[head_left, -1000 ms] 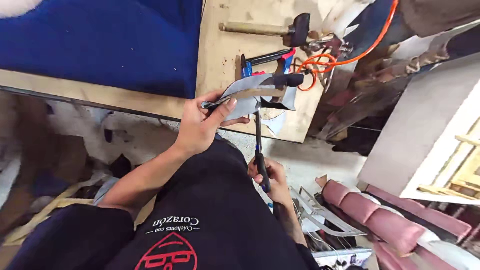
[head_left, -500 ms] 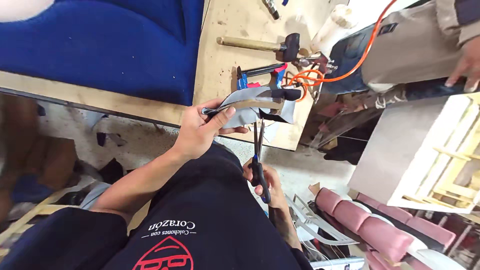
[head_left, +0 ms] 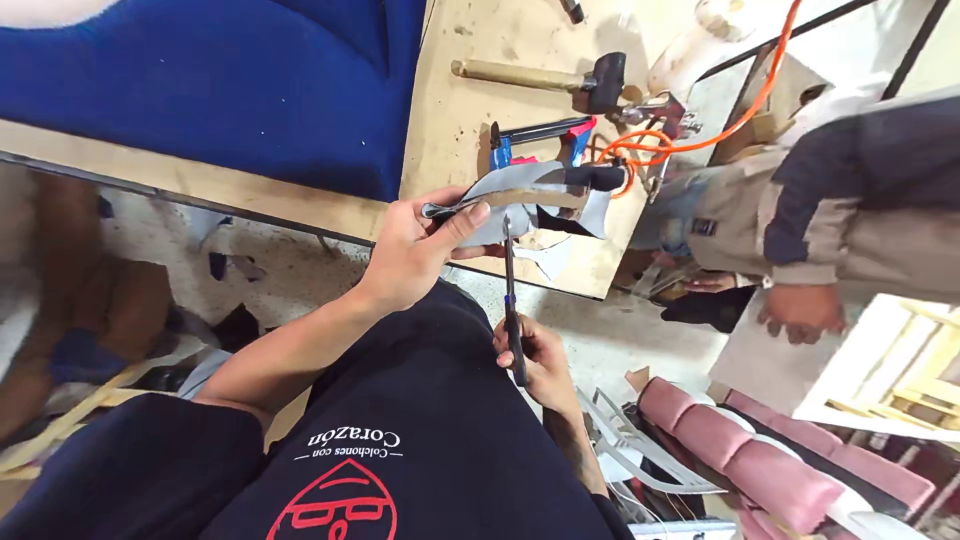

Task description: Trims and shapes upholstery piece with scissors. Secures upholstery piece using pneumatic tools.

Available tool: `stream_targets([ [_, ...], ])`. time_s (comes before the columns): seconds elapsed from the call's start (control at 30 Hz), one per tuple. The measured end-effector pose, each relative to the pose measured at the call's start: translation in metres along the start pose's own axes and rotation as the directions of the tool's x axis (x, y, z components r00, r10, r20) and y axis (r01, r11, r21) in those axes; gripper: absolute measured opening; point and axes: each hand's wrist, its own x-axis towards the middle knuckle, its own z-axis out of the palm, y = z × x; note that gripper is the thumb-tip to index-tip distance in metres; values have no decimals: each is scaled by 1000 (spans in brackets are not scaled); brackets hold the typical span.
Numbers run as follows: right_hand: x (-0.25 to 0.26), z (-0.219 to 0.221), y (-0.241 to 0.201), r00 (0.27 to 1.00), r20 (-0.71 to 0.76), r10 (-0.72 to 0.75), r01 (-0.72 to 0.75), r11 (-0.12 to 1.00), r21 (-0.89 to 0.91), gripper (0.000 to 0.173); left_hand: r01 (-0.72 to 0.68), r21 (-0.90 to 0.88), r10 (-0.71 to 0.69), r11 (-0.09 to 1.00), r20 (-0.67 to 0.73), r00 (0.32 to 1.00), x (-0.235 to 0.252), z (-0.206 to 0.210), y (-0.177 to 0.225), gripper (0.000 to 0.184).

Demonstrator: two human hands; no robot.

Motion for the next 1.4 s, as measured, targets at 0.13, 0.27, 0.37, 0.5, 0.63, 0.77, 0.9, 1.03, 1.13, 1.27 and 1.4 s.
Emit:
stream_targets([
  [0.13,0,-2,-1,1000,18,-12,12,1000,-4,44,-6,-5,6,1000,8,1000,-2,2,0,26],
  [0.27,1,1,0,999,-37,0,0,1000,2,35,-29,-17,29,999,8,1000,0,1,2,26],
  [0.37,1,0,1,999,33,-2,3,999,-49,44,-86,0,86,996,7,996,2,1,-2,25],
  [0.5,2,4,-2,998,-47,40,-43,997,-58,38,-145,-7,145,989,-2,989,5,2,-3,26],
  [0.63,5,1,-1,999,26,23,-21,997,-73,44,-181,6,181,983,-16,983,4,2,-3,23],
  [0.77,6,8,-1,1000,-26,-4,3,999,-39,38,-210,-7,210,978,-27,977,4,2,-4,22],
  [0.9,6,6,1,999,-35,-13,11,999,-47,37,-175,26,176,984,-5,984,-1,2,0,26],
  [1.03,5,5,0,999,-32,3,-6,996,-86,46,-176,71,174,982,32,984,-4,5,0,27],
  [1.13,3,2,-1,999,-43,4,-6,999,-51,39,-173,48,171,984,51,984,-1,6,0,27],
  [1.27,1,2,-1,1000,2,29,-29,995,-92,53,-159,65,157,985,48,987,-1,10,-2,24],
  [1.4,-3,3,1,997,-72,6,-9,999,-42,38,-166,59,163,984,57,985,0,10,-2,25],
])
